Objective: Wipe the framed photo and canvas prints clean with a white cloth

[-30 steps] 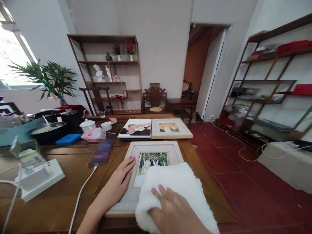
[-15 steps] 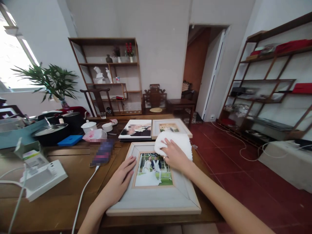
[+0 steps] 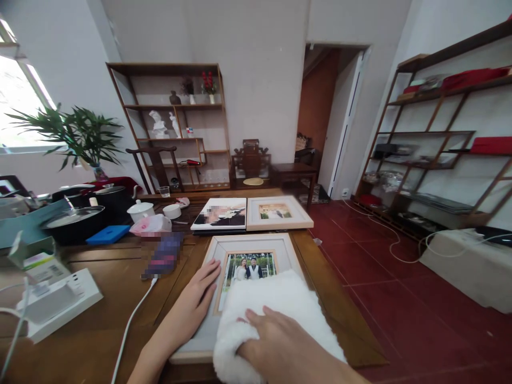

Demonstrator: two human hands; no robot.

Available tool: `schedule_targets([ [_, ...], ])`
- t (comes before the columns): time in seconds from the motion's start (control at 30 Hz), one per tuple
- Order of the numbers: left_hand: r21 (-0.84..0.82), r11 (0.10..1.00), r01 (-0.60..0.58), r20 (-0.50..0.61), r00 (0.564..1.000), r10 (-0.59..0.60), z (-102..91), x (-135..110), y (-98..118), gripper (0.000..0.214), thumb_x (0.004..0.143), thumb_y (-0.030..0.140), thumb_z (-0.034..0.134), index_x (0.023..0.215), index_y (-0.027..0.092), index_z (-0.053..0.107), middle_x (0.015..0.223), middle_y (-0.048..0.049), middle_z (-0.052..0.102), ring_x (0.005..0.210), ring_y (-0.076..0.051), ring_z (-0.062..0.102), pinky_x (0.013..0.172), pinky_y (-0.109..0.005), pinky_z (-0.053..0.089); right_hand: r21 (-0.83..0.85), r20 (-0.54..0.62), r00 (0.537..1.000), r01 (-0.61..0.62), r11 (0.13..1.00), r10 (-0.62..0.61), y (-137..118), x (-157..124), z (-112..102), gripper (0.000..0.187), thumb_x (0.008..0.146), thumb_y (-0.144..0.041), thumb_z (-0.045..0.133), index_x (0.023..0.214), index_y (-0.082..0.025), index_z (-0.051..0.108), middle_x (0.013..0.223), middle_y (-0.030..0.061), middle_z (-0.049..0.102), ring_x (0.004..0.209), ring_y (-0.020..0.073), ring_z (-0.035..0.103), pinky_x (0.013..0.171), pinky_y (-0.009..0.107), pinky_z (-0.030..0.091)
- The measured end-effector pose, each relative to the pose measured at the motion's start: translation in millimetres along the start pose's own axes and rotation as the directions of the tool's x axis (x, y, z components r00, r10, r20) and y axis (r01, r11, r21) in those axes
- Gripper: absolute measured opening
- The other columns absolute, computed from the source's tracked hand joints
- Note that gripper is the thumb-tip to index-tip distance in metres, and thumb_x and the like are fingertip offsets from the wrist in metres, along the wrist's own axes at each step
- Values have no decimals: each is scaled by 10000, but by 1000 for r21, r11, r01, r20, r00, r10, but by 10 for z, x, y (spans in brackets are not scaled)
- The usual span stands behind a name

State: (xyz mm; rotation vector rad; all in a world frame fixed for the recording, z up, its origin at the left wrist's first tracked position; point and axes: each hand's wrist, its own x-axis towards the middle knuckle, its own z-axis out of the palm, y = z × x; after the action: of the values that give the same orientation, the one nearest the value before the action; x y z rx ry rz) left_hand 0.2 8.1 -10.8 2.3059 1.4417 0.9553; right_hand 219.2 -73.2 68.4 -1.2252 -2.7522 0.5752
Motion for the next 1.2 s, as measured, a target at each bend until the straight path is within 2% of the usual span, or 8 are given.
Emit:
schedule_targets([
  [0.13, 24, 1000, 0, 58, 998, -2, -39, -1, 15, 403, 888, 230, 330, 1267, 197, 462, 1381, -93, 403, 1298, -223, 326, 1062, -456, 272, -26, -174, 984, -38, 999, 33, 185, 207, 77, 393, 729, -130, 482, 1106, -163, 587, 1353, 127, 425, 1288, 251, 300, 1044, 376, 267],
  [0.3, 57, 998, 3, 107, 994, -9, -105, 6, 55, 420, 892, 243, 317, 1291, 182, 434, 1401, -100, 371, 1310, -228, 303, 1062, -461, 271, -159, -410, 910, -139, 977, 63, 776, 667, -113, 323, 837, -221, 431, 1099, -95, 570, 1291, 194, 470, 1254, 281, 347, 1009, 432, 301],
  [0.47, 35, 999, 15, 91, 996, -18, -119, 11, 91, 410, 889, 248, 332, 1278, 199, 453, 1389, -94, 392, 1300, -231, 323, 1060, -465, 271, -216, -409, 913, -107, 971, 10, 1079, 967, -232, 361, 743, -91, 446, 1073, -104, 592, 1298, 152, 480, 1322, 263, 202, 1066, 467, 167],
  [0.67, -5, 1000, 27, 62, 998, -26, -86, 4, 56, 408, 880, 249, 350, 1268, 195, 464, 1380, -100, 405, 1291, -243, 337, 1051, -483, 279, -128, -218, 972, 58, 990, -85, 761, 706, -163, 422, 690, -34, 400, 1049, -141, 593, 1271, 114, 513, 1335, 199, 174, 1086, 434, 129],
  [0.83, 6, 1000, 21, 59, 998, -22, -62, 2, 41, 407, 880, 236, 343, 1267, 202, 463, 1375, -92, 411, 1295, -224, 332, 1060, -454, 274, 16, -49, 999, -9, 1000, 9, 273, 212, -220, 297, 781, -130, 405, 987, -171, 614, 1277, 111, 512, 1265, 238, 344, 1009, 390, 309],
  [0.93, 3, 1000, 27, 52, 998, -27, -54, -2, 40, 402, 881, 231, 344, 1263, 203, 467, 1373, -91, 413, 1297, -221, 327, 1062, -450, 272, 19, 31, 999, 5, 1000, -6, 46, 61, -152, 340, 754, -89, 423, 1020, -170, 619, 1247, 110, 543, 1223, 247, 408, 996, 361, 335],
  [1.07, 8, 1000, 24, 60, 998, -25, -53, -7, 37, 398, 885, 221, 334, 1259, 222, 470, 1379, -80, 407, 1302, -219, 319, 1062, -463, 266, -5, 42, 995, 92, 996, -92, -44, 96, 71, 420, 750, -106, 451, 1153, -143, 565, 1325, 135, 450, 1284, 280, 295, 1047, 448, 250],
  [1.2, 7, 1000, 18, 60, 998, -18, -50, -14, 38, 406, 896, 226, 308, 1275, 197, 450, 1388, -88, 393, 1304, -211, 315, 1066, -449, 266, -24, -121, 993, -23, 999, 20, 118, 244, 144, 415, 706, -136, 509, 1115, -143, 582, 1367, 139, 400, 1315, 249, 231, 1074, 412, 205],
])
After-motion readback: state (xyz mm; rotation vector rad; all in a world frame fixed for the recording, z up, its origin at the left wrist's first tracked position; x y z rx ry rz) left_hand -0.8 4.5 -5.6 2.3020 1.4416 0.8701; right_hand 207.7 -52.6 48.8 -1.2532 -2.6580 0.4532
